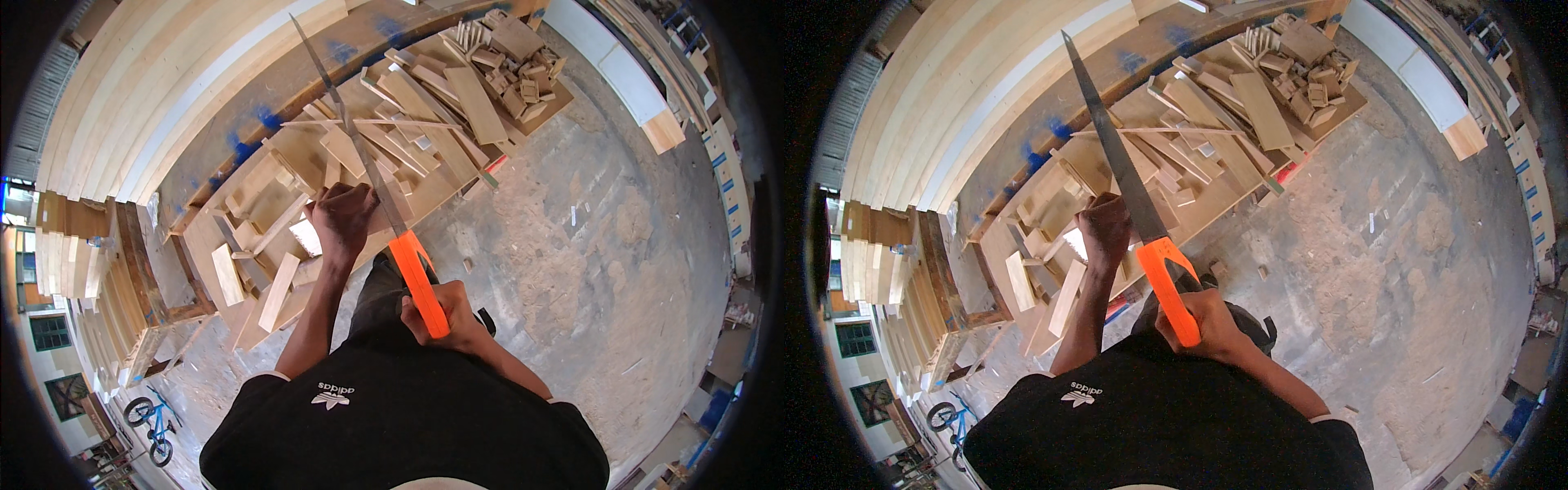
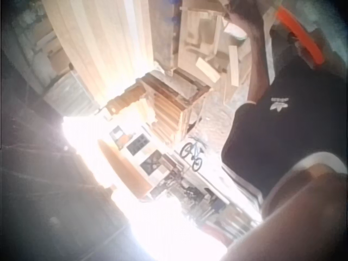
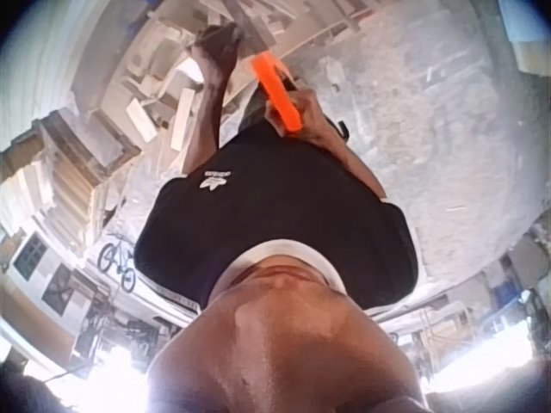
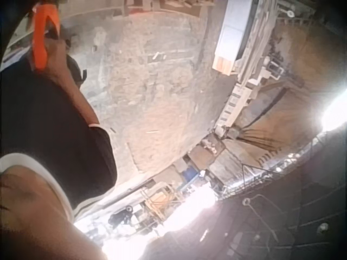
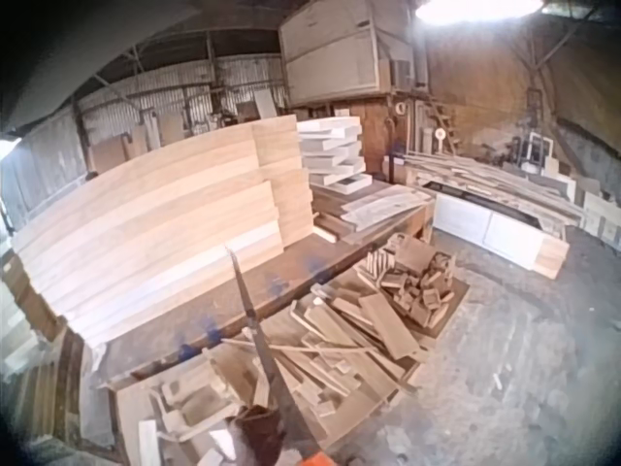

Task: The person holds a small piece of wood and uses a piece of sandpaper to sand the edges and faces of the wood.

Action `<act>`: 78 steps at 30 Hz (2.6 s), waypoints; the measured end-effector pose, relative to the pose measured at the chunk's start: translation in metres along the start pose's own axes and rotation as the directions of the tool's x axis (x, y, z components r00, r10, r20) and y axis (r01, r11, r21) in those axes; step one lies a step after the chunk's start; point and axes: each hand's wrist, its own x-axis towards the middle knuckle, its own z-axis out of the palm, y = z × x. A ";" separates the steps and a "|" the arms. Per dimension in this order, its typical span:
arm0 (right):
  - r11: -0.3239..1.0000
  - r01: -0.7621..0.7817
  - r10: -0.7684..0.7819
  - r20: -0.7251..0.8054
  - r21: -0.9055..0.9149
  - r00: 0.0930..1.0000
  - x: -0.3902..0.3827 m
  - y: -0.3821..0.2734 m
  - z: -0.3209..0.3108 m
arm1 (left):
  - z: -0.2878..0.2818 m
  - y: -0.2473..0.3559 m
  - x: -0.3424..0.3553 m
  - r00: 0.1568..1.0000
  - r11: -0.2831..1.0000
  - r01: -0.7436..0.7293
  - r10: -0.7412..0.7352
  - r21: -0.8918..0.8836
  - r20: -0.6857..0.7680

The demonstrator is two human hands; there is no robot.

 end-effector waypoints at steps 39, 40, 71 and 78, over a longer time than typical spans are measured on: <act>0.921 0.302 -0.362 -0.254 -0.244 0.897 -0.005 0.002 0.006 | -0.006 0.028 -0.007 0.996 0.996 -0.002 0.011 -0.094 0.091; 0.920 0.310 -0.368 -0.251 -0.242 0.896 -0.004 0.001 0.005 | -0.006 0.028 -0.008 0.996 0.995 -0.012 0.020 -0.095 0.082; 0.905 0.340 -0.395 -0.213 -0.255 0.893 -0.004 -0.010 0.010 | -0.009 0.019 -0.001 0.997 0.998 0.006 -0.002 -0.057 0.079; 0.925 0.300 -0.347 -0.200 -0.232 0.916 -0.007 -0.008 0.010 | -0.009 0.025 -0.004 0.999 0.996 -0.020 0.024 -0.089 0.045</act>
